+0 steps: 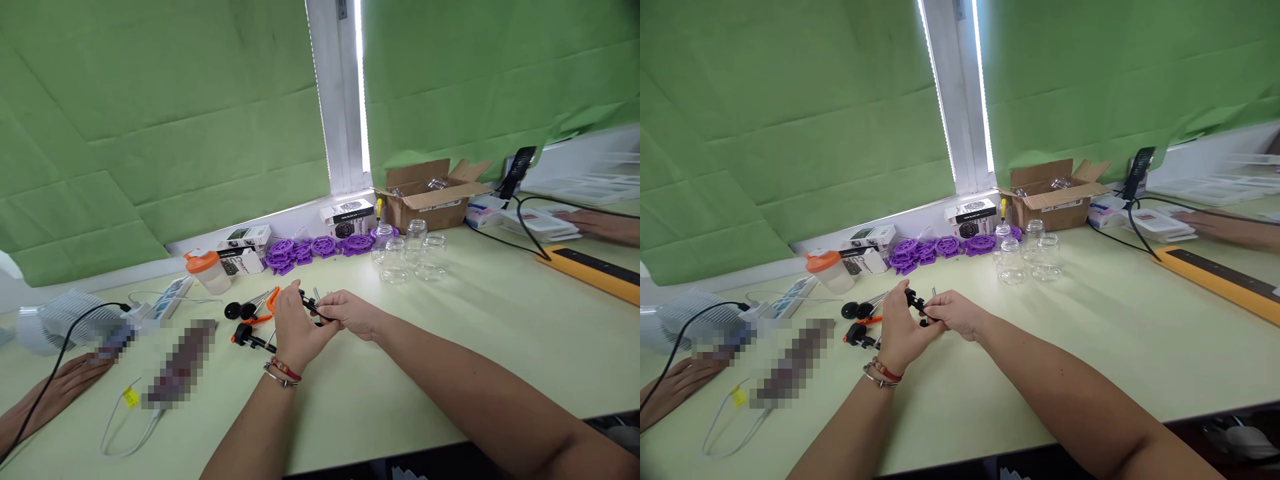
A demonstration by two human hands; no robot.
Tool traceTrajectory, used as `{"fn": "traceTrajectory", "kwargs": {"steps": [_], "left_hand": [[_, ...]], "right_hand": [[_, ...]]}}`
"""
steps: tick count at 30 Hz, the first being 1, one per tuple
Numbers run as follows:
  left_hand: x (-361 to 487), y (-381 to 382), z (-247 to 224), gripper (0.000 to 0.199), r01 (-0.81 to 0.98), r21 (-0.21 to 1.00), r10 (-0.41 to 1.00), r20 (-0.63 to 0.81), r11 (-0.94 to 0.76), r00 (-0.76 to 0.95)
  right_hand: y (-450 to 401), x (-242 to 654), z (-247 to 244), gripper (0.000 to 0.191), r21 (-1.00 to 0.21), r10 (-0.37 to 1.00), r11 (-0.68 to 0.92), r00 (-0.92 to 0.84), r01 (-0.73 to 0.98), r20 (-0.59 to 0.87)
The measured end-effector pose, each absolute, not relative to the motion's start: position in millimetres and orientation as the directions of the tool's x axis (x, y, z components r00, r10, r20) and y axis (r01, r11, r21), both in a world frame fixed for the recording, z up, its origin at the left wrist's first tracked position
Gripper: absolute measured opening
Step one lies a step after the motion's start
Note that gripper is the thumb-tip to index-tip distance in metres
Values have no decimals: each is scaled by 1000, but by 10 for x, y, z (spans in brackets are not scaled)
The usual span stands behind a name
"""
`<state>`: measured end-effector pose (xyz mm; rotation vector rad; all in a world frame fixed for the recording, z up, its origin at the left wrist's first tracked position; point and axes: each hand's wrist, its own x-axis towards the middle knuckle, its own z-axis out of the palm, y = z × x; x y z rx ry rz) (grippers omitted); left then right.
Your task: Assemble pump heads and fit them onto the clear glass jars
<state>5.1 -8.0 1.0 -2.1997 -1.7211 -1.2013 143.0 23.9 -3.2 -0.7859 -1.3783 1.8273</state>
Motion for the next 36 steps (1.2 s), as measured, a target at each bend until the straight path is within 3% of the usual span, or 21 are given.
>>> {"fn": "traceTrajectory", "kwargs": {"steps": [12,26,36], "left_hand": [[60,-95,9,86,886,369,784,620,-280,-10],[-24,-14,-54,79,873,269,781,599,-406,178],[110,-86,-30,67,912,263,753,654,-315,72]], "right_hand": [[261,1446,-32,24,-968,821,-185,-567,-170,-58],[327,1528,-90,24,-979,808,-122,-589,-160,-4],[309,1507,-51,25,-977,827,-157,-560,-146,-49]]}}
